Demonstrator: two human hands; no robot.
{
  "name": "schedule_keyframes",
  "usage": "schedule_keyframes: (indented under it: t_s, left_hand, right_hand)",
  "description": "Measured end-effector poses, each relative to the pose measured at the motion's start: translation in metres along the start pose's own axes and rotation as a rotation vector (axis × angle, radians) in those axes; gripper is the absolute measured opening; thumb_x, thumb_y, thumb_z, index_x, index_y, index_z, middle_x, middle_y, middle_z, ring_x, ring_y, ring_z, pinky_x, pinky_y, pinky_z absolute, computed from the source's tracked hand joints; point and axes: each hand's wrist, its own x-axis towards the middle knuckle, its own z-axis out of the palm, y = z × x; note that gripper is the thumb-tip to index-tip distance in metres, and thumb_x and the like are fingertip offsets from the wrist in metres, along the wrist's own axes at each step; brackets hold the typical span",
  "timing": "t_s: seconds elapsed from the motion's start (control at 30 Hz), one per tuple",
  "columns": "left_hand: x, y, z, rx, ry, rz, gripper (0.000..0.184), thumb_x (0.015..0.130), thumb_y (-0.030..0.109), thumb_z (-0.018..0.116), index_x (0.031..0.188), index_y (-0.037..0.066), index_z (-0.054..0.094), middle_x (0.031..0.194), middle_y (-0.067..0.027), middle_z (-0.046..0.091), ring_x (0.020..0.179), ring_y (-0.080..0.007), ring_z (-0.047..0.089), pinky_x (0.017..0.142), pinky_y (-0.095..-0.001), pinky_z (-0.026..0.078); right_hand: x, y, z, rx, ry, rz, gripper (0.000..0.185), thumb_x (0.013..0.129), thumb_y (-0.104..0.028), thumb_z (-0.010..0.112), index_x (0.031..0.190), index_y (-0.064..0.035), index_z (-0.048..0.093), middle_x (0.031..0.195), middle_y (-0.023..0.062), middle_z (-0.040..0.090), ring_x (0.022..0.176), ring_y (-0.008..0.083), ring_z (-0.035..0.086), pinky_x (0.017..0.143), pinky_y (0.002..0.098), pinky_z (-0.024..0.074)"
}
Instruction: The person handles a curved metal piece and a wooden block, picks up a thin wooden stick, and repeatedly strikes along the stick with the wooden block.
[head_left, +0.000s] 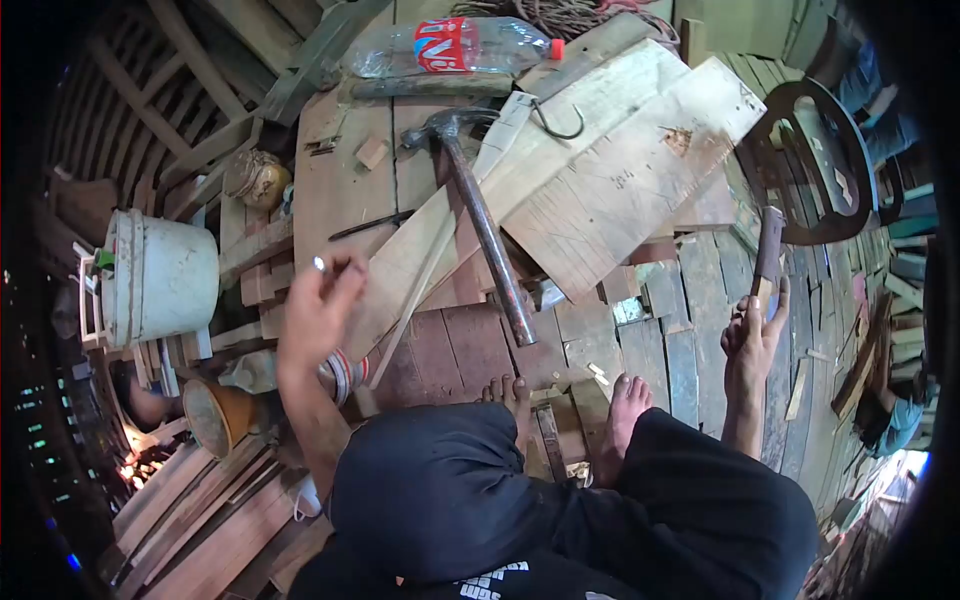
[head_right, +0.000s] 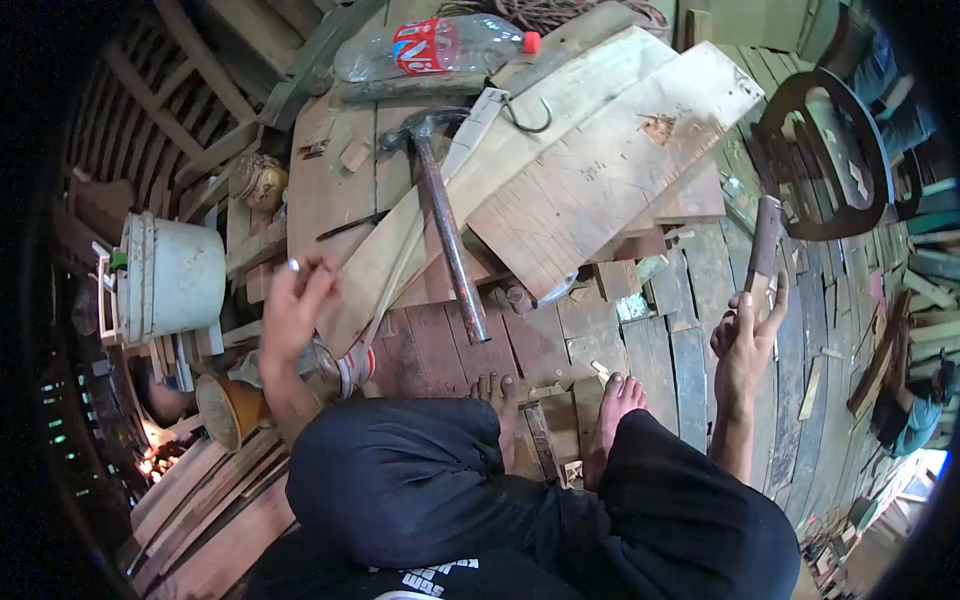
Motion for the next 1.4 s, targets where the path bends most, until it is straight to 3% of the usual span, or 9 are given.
schedule_keyframes:
  t_s: [0.17,0.5,0.67,0.73,0.87,0.93,1.23,1.33,1.4]
  left_hand:
    - [-0.057,-0.011,0.006,0.110,-0.005,-0.195,0.016,0.099,0.015,0.067,0.107,0.001,0.067,0.090,-0.0008,0.066,0.083,-0.0081,0.058,0.077,-0.0254,0.049]
    - [-0.076,-0.014,0.007,0.221,-0.136,-0.240,0.034,0.091,0.018,0.078,0.115,-0.003,0.066,0.097,-0.0136,0.073,0.086,-0.0189,0.071,0.076,-0.0337,0.056]
    - [-0.083,-0.031,0.008,0.140,-0.167,-0.290,0.028,0.095,0.014,0.071,0.114,-0.006,0.067,0.085,-0.0119,0.075,0.076,-0.0172,0.071,0.070,-0.0317,0.056]
    - [-0.085,-0.027,0.010,0.129,-0.112,-0.298,0.025,0.096,0.013,0.069,0.112,-0.006,0.068,0.083,-0.0114,0.075,0.074,-0.0164,0.070,0.070,-0.0310,0.056]
    - [-0.087,-0.039,0.009,0.118,0.032,-0.272,0.021,0.097,0.013,0.067,0.106,-0.006,0.071,0.080,-0.0106,0.074,0.071,-0.0143,0.068,0.068,-0.0297,0.054]
    - [-0.085,-0.034,0.007,0.157,0.070,-0.262,0.022,0.097,0.014,0.068,0.106,-0.005,0.071,0.080,-0.0102,0.074,0.071,-0.0134,0.067,0.069,-0.0296,0.053]
    - [-0.082,-0.042,-0.004,0.254,0.116,-0.203,0.021,0.101,0.016,0.066,0.100,-0.004,0.067,0.082,-0.0030,0.068,0.075,-0.0079,0.059,0.070,-0.0256,0.048]
    - [-0.083,-0.045,-0.005,0.227,0.089,-0.174,0.024,0.099,0.020,0.067,0.104,-0.003,0.071,0.077,-0.0073,0.070,0.068,-0.0125,0.061,0.065,-0.0314,0.049]
    - [-0.083,-0.040,-0.010,0.147,0.005,-0.261,0.023,0.101,0.019,0.065,0.105,-0.003,0.071,0.078,-0.0067,0.070,0.068,-0.0113,0.061,0.064,-0.0295,0.050]
  right_hand:
    - [0.013,-0.003,0.009,-0.016,-0.108,-0.023,0.058,0.109,-0.023,0.054,0.160,-0.0099,0.030,0.099,-0.0008,0.057,0.063,0.0018,0.043,0.053,0.0205,0.0332]
    - [-0.004,-0.016,0.050,-0.245,-0.293,-0.259,0.058,0.106,-0.008,0.055,0.160,-0.0116,0.034,0.090,-0.0017,0.056,0.064,0.0034,0.045,0.055,0.0201,0.0372]
    - [-0.013,-0.010,0.058,-0.254,-0.356,-0.268,0.061,0.103,-0.002,0.057,0.159,-0.0126,0.036,0.134,0.0048,0.054,0.065,0.0008,0.041,0.052,0.0193,0.0323]
    - [-0.013,-0.011,0.055,-0.325,-0.392,-0.201,0.060,0.102,0.000,0.057,0.158,-0.0090,0.036,0.145,0.0096,0.052,0.082,0.0066,0.059,0.069,0.0220,0.0496]
    - [-0.008,-0.006,0.058,-0.402,-0.389,-0.302,0.058,0.102,0.001,0.057,0.156,-0.0041,0.036,0.152,0.0141,0.048,0.121,0.0194,0.062,0.105,0.0339,0.0490]
    - [-0.014,-0.015,0.065,-0.331,-0.430,-0.226,0.056,0.102,0.002,0.056,0.154,-0.0005,0.038,0.154,0.0152,0.045,0.148,0.0263,0.041,0.123,0.0422,0.0289]
    - [-0.002,-0.029,0.079,-0.562,-0.477,-0.552,0.050,0.099,0.003,0.057,0.148,-0.0009,0.047,0.140,0.0146,0.054,0.137,0.0250,0.052,0.115,0.0388,0.0403]
    - [0.014,-0.025,0.078,-0.540,-0.419,-0.526,0.053,0.103,-0.002,0.059,0.153,-0.0092,0.045,0.142,0.0064,0.058,0.077,0.0027,0.054,0.067,0.0201,0.0445]
    - [0.020,-0.032,0.091,-0.452,-0.420,-0.501,0.050,0.105,-0.007,0.056,0.154,-0.0092,0.045,0.138,0.0045,0.060,0.067,0.0012,0.045,0.059,0.0191,0.0394]
